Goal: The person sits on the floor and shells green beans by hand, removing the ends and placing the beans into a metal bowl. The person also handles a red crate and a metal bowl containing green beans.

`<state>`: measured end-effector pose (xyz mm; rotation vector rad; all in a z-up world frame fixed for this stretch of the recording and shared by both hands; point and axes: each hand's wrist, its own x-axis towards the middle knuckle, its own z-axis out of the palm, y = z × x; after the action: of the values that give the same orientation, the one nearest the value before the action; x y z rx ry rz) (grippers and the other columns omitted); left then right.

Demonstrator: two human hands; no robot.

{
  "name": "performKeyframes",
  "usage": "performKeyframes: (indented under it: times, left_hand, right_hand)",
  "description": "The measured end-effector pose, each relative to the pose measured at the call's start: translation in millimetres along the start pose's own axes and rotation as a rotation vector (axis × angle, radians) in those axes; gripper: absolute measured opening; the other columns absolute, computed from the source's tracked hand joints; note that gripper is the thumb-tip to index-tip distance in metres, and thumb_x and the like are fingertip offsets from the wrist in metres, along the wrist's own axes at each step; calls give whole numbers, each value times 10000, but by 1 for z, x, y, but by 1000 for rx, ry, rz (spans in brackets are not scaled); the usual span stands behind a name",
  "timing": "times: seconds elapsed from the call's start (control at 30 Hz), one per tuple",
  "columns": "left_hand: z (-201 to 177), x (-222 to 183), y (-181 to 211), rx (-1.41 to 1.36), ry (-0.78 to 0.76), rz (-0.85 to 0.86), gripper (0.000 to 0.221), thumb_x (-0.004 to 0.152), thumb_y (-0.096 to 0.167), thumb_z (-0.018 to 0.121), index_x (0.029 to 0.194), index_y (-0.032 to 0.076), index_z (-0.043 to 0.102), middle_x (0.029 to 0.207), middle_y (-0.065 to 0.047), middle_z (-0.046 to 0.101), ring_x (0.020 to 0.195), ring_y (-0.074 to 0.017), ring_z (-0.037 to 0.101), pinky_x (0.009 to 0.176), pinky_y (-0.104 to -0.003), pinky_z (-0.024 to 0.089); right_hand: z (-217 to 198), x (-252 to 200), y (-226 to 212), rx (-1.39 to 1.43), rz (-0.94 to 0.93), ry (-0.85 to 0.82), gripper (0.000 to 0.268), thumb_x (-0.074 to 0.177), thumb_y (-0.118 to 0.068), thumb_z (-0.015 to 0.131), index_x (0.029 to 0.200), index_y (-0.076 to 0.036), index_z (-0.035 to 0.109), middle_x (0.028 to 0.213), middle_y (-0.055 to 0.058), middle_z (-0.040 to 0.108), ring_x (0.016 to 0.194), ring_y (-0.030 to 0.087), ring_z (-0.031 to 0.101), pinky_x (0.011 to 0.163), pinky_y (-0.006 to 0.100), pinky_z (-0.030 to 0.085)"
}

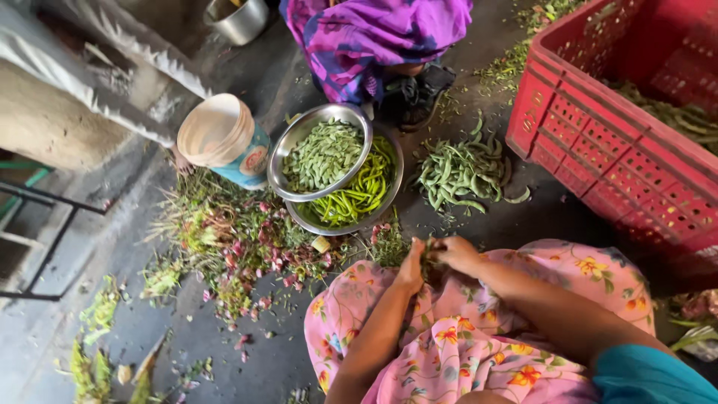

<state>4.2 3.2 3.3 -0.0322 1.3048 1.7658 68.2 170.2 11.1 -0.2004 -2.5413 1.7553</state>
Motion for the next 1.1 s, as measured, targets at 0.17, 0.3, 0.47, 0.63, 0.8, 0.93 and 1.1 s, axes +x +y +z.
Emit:
performKeyframes:
  times: [0.17, 0.3, 0.47, 0.63, 0.8, 0.93, 1.1]
  left_hand:
    - [-2, -12, -3, 173, 48, -208, 852, 932, 808, 282, 1361, 155, 621, 1021, 0, 696, 765, -108, 632, 599, -283, 488]
    - [-5, -14, -3, 403, 33, -170, 906, 979, 903, 243, 1238, 141, 660, 799, -25, 585, 578, -146, 488, 446, -301, 359]
    - [2, -11, 2, 325, 212, -18, 635, 928, 661, 491, 1315, 186, 660, 893, 19, 723, 693, -133, 568, 601, -290, 458]
    - [-10, -23, 27, 836, 257, 492, 414, 919, 210, 754, 1312, 85, 712, 924, -120, 752, 836, -201, 672, 776, -324, 544]
    - [-3, -29, 29, 1028, 299, 678, 247, 914, 172, 709, 1113, 36, 764, 978, -151, 778, 840, -284, 757, 777, -371, 588]
    - [0, -38, 32, 1236, 214, 927, 169, 891, 117, 680, 1006, 3, 725, 949, -215, 732, 863, -393, 716, 775, -431, 574]
    - [9, -43, 30, 1164, 360, 703, 149, 948, 142, 637, 989, 13, 699, 926, -220, 715, 844, -411, 709, 766, -469, 567]
  right_hand:
    - [26, 5, 19, -54, 181, 13, 313, 813, -324, 794, 896, -23, 781, 753, 169, 732, 649, 230, 664, 686, 396, 531]
    - [27, 8, 15, 134, 324, 3, 299, 803, -299, 794, 919, -23, 795, 723, 121, 729, 649, 206, 654, 664, 411, 529]
    - [-9, 7, -14, 176, 85, 241, 251, 844, -279, 758, 880, -36, 705, 719, 145, 695, 632, 231, 627, 625, 420, 510]
    - [-30, -12, -45, -478, -212, 144, 207, 857, -252, 695, 948, -93, 598, 779, 164, 690, 727, 390, 679, 636, 510, 519]
    - [-23, -19, -49, -648, -250, 0, 279, 824, -194, 639, 1067, -94, 546, 951, 170, 685, 846, 408, 690, 707, 519, 559]
    - [-13, -14, -42, -680, -258, -34, 290, 827, -126, 596, 1112, -89, 555, 1033, 183, 673, 909, 405, 683, 751, 509, 555]
    - [-4, -16, -28, -756, -329, 18, 312, 767, -95, 594, 1075, -54, 568, 1039, 200, 654, 894, 392, 688, 721, 481, 573]
